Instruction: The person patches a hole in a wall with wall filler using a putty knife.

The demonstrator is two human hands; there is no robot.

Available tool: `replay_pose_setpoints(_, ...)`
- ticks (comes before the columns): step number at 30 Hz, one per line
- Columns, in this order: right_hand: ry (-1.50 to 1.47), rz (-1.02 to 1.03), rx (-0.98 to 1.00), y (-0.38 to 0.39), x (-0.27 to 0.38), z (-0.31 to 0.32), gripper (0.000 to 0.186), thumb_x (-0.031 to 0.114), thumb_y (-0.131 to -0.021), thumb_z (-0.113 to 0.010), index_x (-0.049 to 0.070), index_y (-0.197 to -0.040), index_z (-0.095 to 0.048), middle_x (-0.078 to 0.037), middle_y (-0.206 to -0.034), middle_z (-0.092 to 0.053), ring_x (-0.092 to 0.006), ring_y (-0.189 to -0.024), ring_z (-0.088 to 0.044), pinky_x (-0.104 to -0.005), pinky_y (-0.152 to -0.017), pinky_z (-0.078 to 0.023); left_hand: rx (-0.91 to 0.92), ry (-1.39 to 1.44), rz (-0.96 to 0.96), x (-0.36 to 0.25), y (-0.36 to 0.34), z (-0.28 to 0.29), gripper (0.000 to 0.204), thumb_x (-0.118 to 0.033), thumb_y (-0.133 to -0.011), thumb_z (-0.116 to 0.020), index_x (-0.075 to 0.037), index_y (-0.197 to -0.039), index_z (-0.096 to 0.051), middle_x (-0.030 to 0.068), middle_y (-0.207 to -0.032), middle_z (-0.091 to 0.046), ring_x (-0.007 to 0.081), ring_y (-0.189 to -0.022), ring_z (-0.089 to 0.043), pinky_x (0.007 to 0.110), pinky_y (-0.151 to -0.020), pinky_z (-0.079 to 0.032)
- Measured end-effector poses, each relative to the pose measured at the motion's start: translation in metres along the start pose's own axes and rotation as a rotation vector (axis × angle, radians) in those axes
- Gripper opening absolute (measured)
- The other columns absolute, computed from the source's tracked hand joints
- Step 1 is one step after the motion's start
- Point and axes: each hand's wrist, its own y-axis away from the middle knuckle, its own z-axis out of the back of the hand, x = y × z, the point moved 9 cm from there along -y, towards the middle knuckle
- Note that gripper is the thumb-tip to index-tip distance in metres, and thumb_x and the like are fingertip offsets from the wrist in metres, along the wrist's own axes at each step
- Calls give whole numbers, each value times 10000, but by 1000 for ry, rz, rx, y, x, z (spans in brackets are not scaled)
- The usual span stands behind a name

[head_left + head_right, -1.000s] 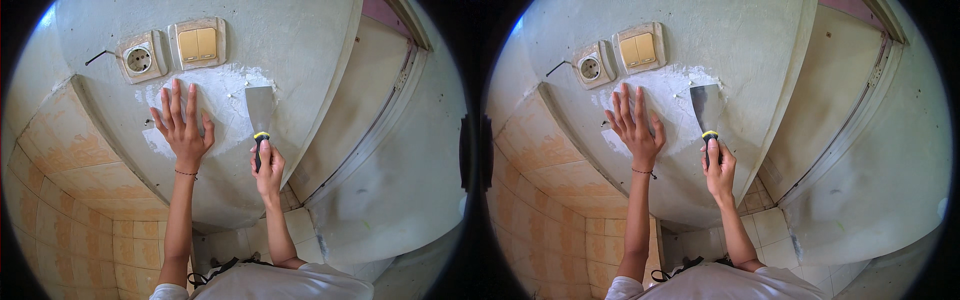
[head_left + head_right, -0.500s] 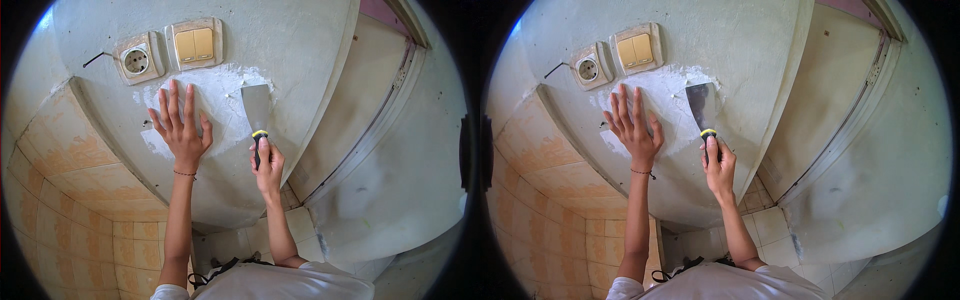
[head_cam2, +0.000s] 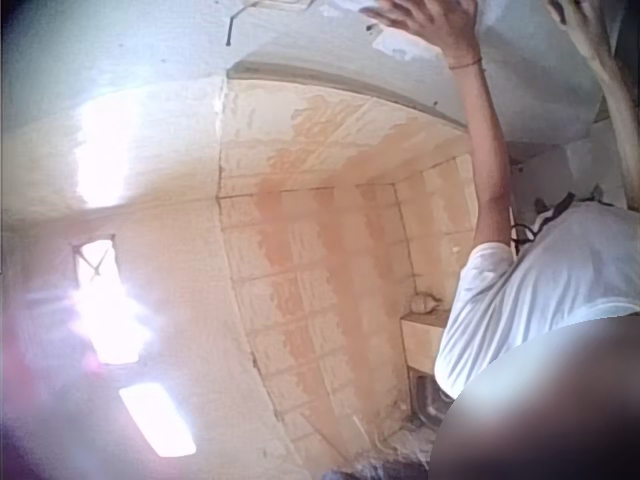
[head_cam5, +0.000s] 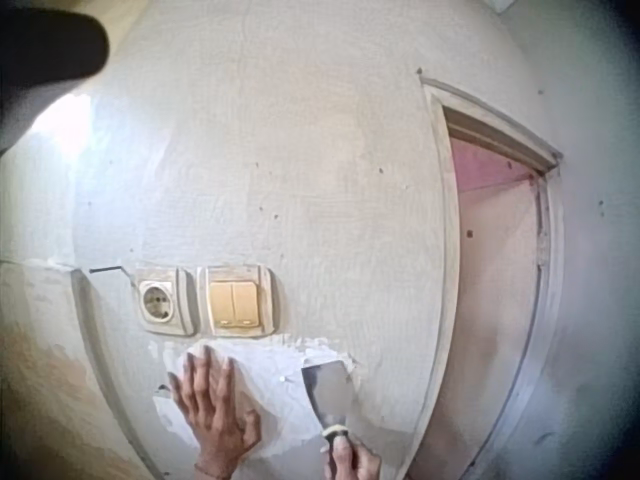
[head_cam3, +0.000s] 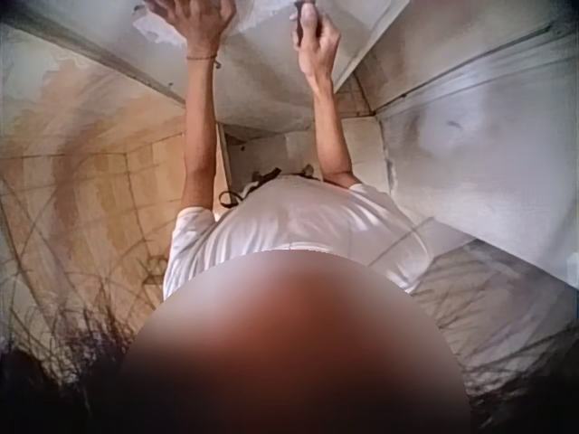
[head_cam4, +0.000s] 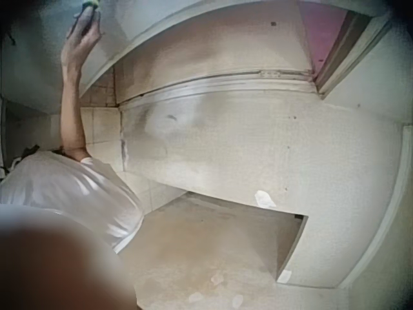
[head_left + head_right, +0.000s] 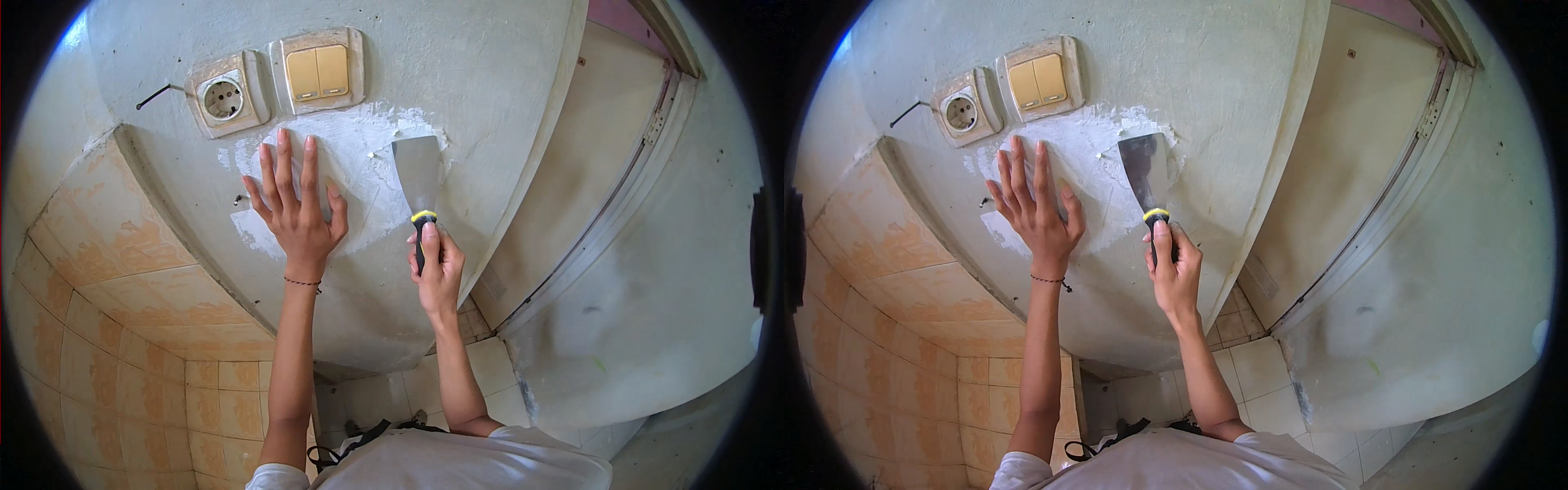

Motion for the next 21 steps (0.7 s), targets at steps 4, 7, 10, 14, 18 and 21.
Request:
replay_pose_setpoints(4,38,0,-16,0,-4,3,434,383,-1107,-527,33,-875,-636,39,-575,-482,-30,-495,-425,-232,-456,-312,-1,4,-1,0,0,0,702,-209,-852,-550,-140,-1549,-513,152,-1644,-411,347,-1560,-305,521,-1288,-72)
replay_pose_setpoints(7,53,-1,-26,1,-1,2,433,382,-1107,-526,34,-873,-636,40,-575,-482,-30,-489,-420,-230,-454,-309,-2,5,-2,0,0,0,708,-207,-848,-555,-138,-1552,-509,151,-1646,-409,347,-1559,-307,522,-1288,-70)
replay_pose_setpoints(10,21,-5,-28,4,-3,2,430,379,-1108,-525,35,-873,-634,41,-574,-483,-30,-488,-418,-228,-451,-306,-4,8,-4,0,0,0,713,-207,-848,-557,-138,-1555,-504,149,-1647,-408,346,-1559,-306,521,-1289,-67)
replay_pose_setpoints(14,-27,-4,-38,1,-6,2,425,373,-1109,-523,36,-873,-629,41,-575,-483,-31,-490,-420,-227,-449,-306,3,7,-3,0,0,-2,714,-208,-848,-558,-140,-1556,-502,149,-1647,-409,344,-1563,-297,519,-1290,-63)
replay_pose_setpoints(18,4,-8,-18,-2,-6,1,428,377,-1108,-524,35,-873,-629,40,-578,-480,-32,-493,-423,-228,-450,-307,1,13,1,0,0,-1,716,-206,-846,-558,-141,-1557,-501,149,-1649,-406,342,-1565,-292,518,-1290,-61)
replay_pose_setpoints(21,-15,8,-25,0,-4,2,436,388,-1107,-524,35,-872,-628,37,-577,-482,-36,-492,-422,-230,-453,-310,1,13,-2,0,0,-1,713,-210,-848,-554,-140,-1556,-503,149,-1650,-404,342,-1564,-295,521,-1289,-61)
